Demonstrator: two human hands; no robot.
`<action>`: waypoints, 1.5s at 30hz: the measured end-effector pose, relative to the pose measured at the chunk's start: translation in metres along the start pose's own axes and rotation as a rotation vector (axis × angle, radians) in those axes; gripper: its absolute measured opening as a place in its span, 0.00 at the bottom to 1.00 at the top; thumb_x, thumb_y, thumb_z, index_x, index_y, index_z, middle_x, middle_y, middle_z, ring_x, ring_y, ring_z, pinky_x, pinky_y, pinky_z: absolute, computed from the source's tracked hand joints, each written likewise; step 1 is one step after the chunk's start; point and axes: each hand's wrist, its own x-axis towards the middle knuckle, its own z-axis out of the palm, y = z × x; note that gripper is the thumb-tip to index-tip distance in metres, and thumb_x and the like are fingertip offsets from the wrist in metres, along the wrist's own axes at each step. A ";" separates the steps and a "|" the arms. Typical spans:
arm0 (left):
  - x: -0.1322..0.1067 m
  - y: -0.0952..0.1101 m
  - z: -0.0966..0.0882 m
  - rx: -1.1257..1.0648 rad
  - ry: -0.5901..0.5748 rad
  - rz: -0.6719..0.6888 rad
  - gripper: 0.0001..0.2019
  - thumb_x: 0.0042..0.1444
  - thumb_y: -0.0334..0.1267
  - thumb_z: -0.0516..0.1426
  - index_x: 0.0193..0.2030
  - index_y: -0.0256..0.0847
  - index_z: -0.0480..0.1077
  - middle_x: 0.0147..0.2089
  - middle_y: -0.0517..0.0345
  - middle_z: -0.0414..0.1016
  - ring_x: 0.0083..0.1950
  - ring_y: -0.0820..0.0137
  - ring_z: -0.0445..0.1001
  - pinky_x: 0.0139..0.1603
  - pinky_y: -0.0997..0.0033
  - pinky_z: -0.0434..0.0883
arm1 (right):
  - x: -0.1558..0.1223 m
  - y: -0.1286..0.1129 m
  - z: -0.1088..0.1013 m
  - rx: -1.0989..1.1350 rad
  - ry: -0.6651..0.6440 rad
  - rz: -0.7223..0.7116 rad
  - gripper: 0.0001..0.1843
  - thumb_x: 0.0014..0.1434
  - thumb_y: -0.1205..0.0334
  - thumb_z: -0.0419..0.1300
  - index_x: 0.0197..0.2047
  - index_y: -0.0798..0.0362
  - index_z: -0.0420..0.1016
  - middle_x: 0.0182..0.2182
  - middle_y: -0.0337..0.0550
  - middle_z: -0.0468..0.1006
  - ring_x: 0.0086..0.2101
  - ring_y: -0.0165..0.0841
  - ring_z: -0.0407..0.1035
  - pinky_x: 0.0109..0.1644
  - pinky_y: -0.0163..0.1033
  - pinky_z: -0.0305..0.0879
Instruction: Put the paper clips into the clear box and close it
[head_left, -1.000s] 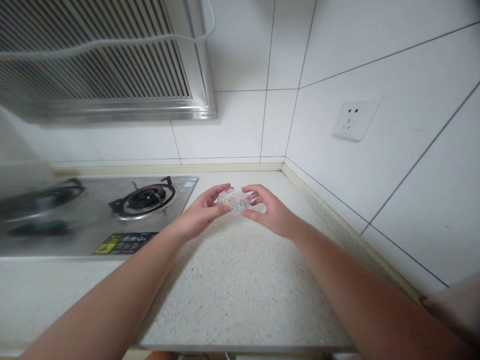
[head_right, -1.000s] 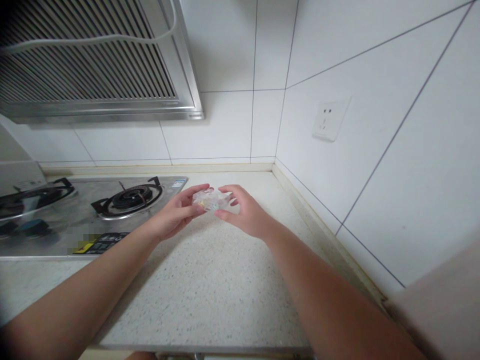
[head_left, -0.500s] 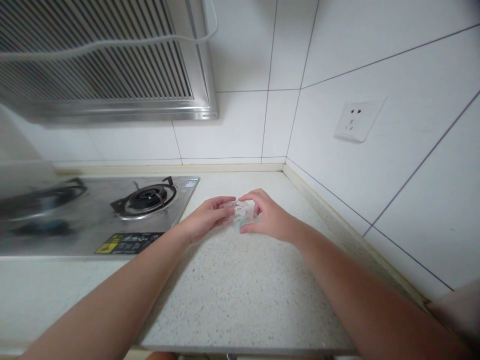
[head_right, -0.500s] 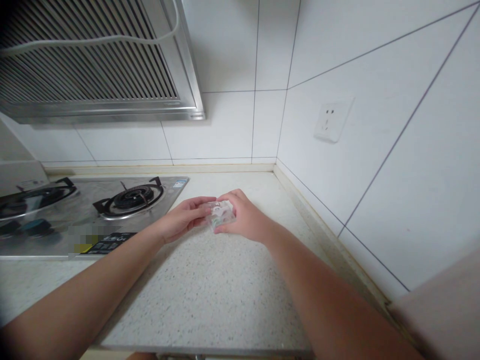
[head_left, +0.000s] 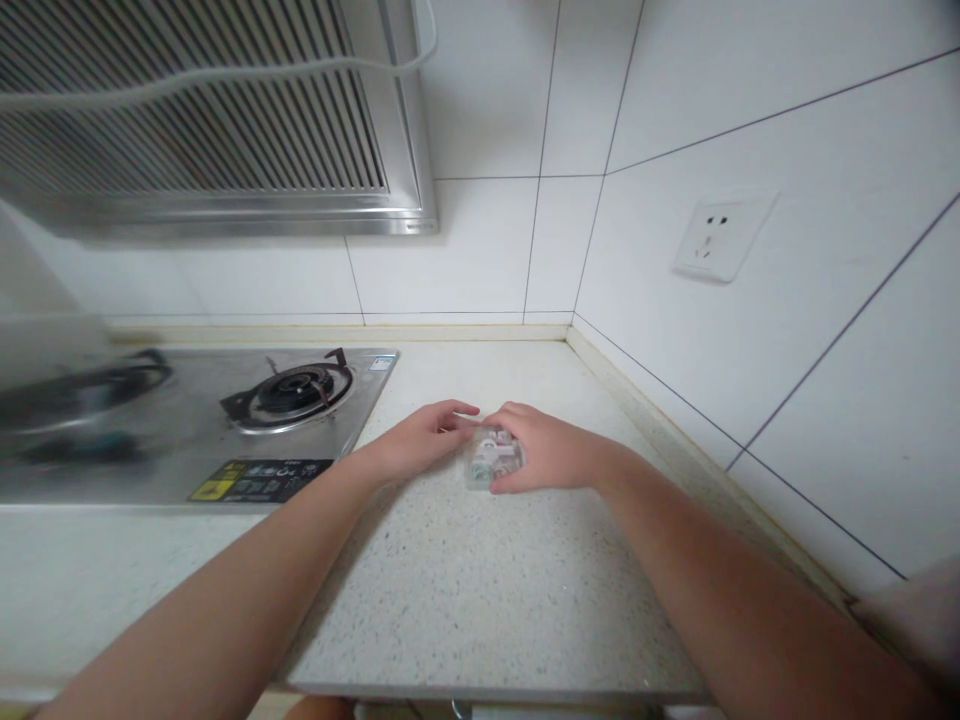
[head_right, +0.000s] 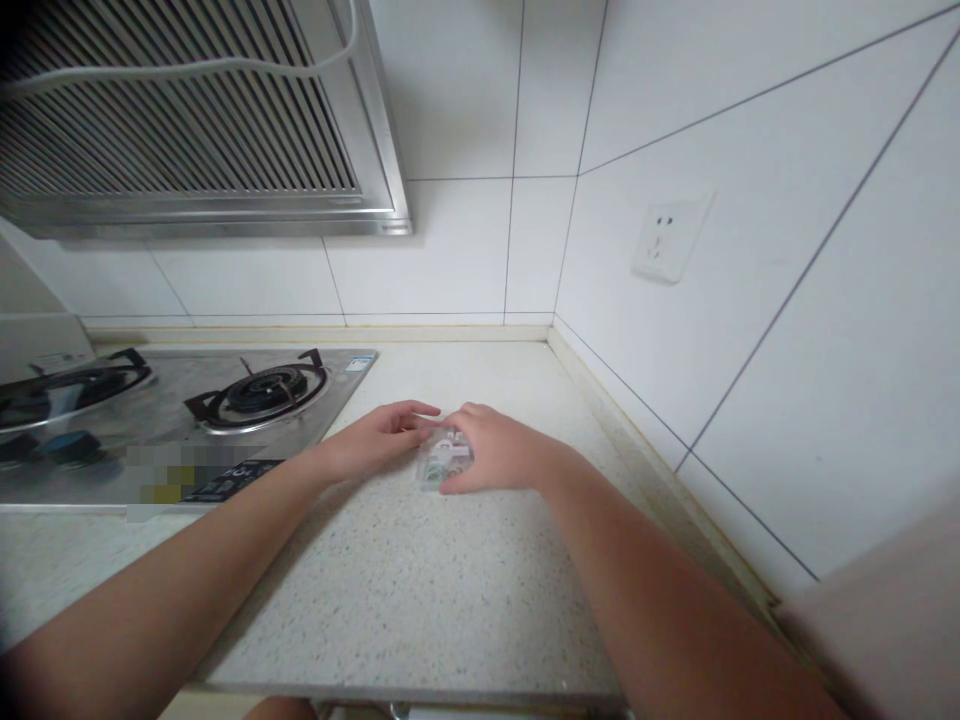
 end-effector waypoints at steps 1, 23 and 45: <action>0.000 0.001 -0.001 0.075 0.027 0.009 0.21 0.63 0.42 0.57 0.60 0.38 0.68 0.54 0.44 0.79 0.51 0.62 0.77 0.52 0.61 0.71 | 0.000 0.000 0.000 -0.010 -0.016 0.006 0.40 0.46 0.44 0.72 0.59 0.53 0.69 0.49 0.50 0.73 0.50 0.44 0.68 0.56 0.48 0.66; 0.002 -0.009 -0.007 0.551 0.084 0.203 0.25 0.69 0.53 0.44 0.55 0.39 0.75 0.59 0.46 0.76 0.61 0.56 0.70 0.67 0.57 0.60 | -0.001 -0.014 -0.012 -0.128 0.223 -0.003 0.20 0.68 0.46 0.54 0.54 0.50 0.76 0.48 0.50 0.73 0.52 0.43 0.64 0.60 0.52 0.61; 0.005 -0.014 -0.007 0.603 -0.031 0.209 0.29 0.68 0.56 0.42 0.58 0.38 0.73 0.64 0.44 0.72 0.65 0.57 0.67 0.68 0.58 0.57 | -0.104 -0.058 0.038 -0.368 0.234 0.401 0.25 0.69 0.46 0.51 0.61 0.52 0.70 0.57 0.52 0.72 0.57 0.45 0.64 0.62 0.53 0.59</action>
